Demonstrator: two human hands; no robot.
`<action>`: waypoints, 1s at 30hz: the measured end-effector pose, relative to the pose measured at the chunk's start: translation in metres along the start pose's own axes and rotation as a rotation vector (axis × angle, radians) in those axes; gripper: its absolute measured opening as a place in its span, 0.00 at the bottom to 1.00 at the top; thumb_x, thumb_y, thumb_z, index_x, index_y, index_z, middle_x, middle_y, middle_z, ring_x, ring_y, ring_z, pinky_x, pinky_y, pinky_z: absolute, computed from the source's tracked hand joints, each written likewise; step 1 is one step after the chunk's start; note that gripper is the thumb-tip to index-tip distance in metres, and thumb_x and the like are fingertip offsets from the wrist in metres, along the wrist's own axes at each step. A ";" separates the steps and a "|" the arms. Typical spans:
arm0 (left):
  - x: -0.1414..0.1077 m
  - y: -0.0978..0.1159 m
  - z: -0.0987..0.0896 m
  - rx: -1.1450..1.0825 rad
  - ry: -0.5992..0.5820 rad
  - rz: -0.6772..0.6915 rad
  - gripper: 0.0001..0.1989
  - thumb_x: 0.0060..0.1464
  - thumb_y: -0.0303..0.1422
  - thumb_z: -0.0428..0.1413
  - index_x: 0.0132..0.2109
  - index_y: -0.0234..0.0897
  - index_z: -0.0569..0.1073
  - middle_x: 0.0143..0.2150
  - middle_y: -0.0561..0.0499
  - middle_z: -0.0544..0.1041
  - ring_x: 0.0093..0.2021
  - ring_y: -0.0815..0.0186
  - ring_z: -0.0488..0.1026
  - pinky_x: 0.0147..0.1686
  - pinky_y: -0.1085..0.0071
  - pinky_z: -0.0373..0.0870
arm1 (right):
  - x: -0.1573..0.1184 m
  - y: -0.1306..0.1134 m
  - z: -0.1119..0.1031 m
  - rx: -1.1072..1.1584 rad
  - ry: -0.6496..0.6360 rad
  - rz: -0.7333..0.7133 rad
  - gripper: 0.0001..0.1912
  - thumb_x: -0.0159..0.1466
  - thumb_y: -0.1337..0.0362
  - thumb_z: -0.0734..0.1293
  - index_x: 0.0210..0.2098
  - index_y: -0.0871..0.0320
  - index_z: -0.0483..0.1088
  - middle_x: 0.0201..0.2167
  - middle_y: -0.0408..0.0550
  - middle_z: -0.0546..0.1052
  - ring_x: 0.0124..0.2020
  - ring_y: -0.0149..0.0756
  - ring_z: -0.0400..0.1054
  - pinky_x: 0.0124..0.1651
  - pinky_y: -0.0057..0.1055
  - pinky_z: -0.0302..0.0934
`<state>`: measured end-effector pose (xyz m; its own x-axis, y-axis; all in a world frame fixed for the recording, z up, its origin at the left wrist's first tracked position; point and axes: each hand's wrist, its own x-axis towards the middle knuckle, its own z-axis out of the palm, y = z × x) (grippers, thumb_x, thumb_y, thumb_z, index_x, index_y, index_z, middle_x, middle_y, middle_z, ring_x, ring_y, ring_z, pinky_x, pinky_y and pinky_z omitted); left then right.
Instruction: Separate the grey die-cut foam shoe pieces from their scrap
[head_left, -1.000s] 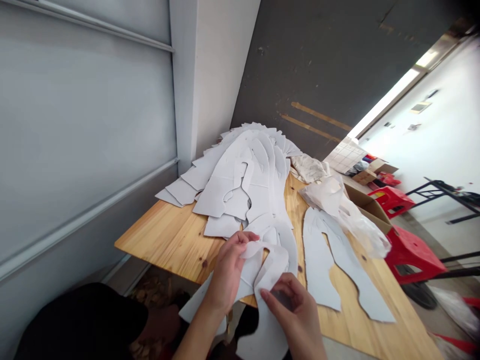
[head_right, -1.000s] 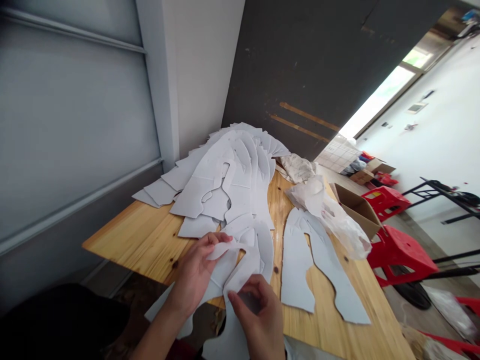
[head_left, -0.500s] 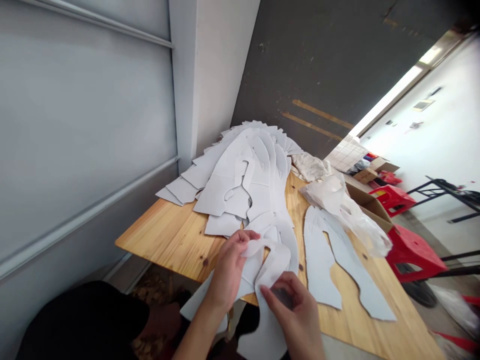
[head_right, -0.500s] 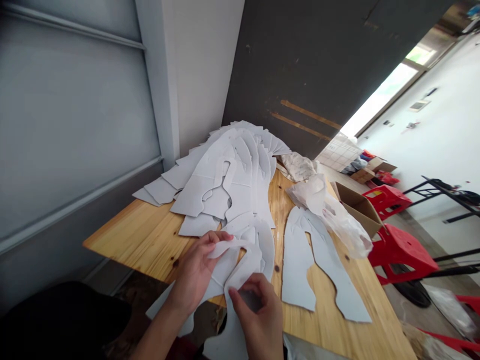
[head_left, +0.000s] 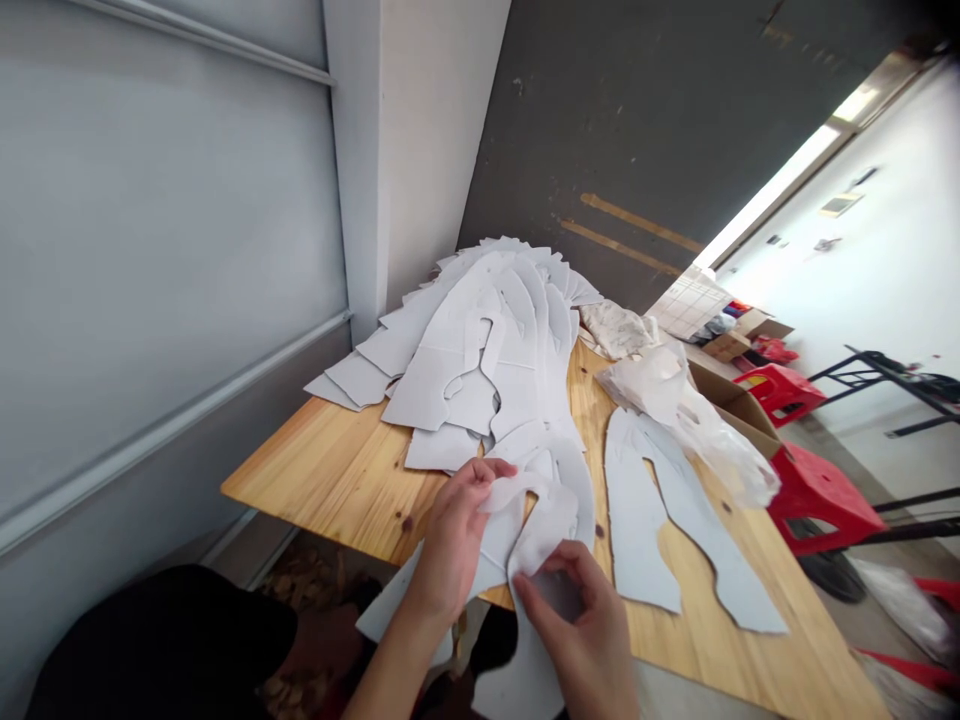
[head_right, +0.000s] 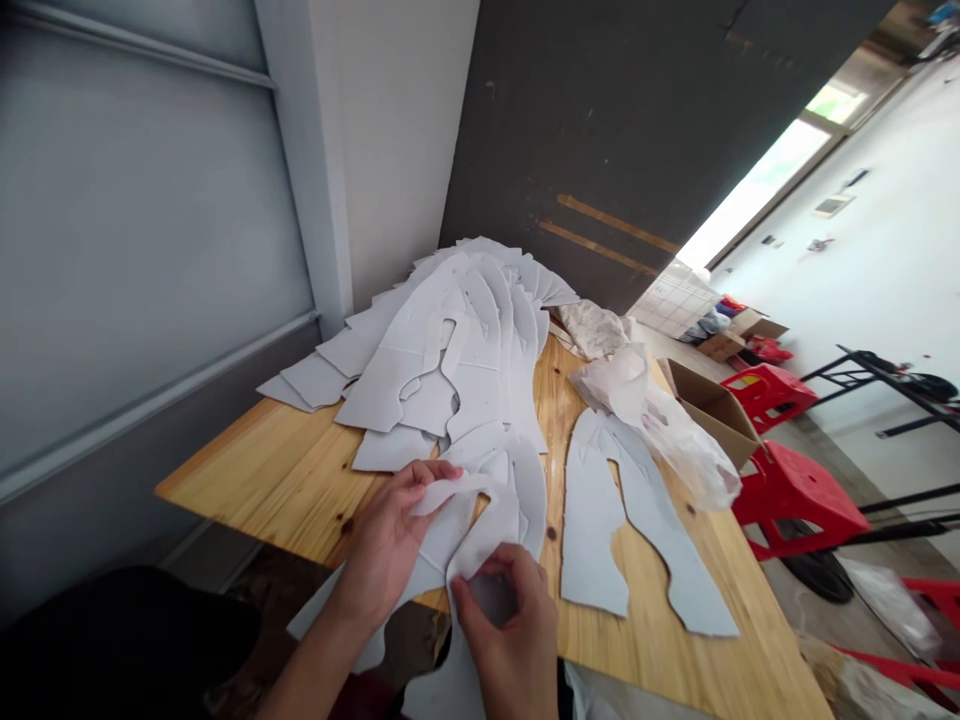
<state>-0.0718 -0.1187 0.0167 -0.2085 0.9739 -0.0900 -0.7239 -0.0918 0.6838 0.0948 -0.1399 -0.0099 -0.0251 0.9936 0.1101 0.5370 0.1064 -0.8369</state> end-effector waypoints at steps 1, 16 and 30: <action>0.000 0.000 0.000 0.003 0.000 0.001 0.08 0.59 0.33 0.56 0.31 0.41 0.71 0.46 0.47 0.77 0.57 0.56 0.69 0.62 0.59 0.63 | 0.000 0.001 0.001 -0.007 0.005 -0.007 0.14 0.58 0.52 0.76 0.34 0.54 0.74 0.31 0.45 0.78 0.33 0.42 0.73 0.38 0.34 0.67; 0.000 0.001 0.000 0.031 0.031 -0.011 0.08 0.58 0.35 0.56 0.31 0.41 0.70 0.46 0.47 0.77 0.59 0.54 0.69 0.61 0.58 0.65 | 0.000 0.009 -0.002 -0.119 -0.035 -0.074 0.14 0.60 0.54 0.76 0.42 0.53 0.76 0.38 0.49 0.82 0.40 0.46 0.76 0.44 0.37 0.69; -0.002 0.001 0.000 0.027 0.037 0.000 0.08 0.58 0.35 0.57 0.30 0.42 0.71 0.46 0.47 0.77 0.61 0.52 0.67 0.64 0.56 0.62 | -0.001 0.004 -0.001 -0.102 -0.005 -0.148 0.11 0.64 0.53 0.75 0.36 0.53 0.74 0.35 0.47 0.79 0.37 0.44 0.75 0.41 0.33 0.69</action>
<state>-0.0721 -0.1209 0.0180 -0.2335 0.9654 -0.1162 -0.7056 -0.0860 0.7034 0.0976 -0.1403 -0.0127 -0.1144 0.9677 0.2248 0.6095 0.2471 -0.7533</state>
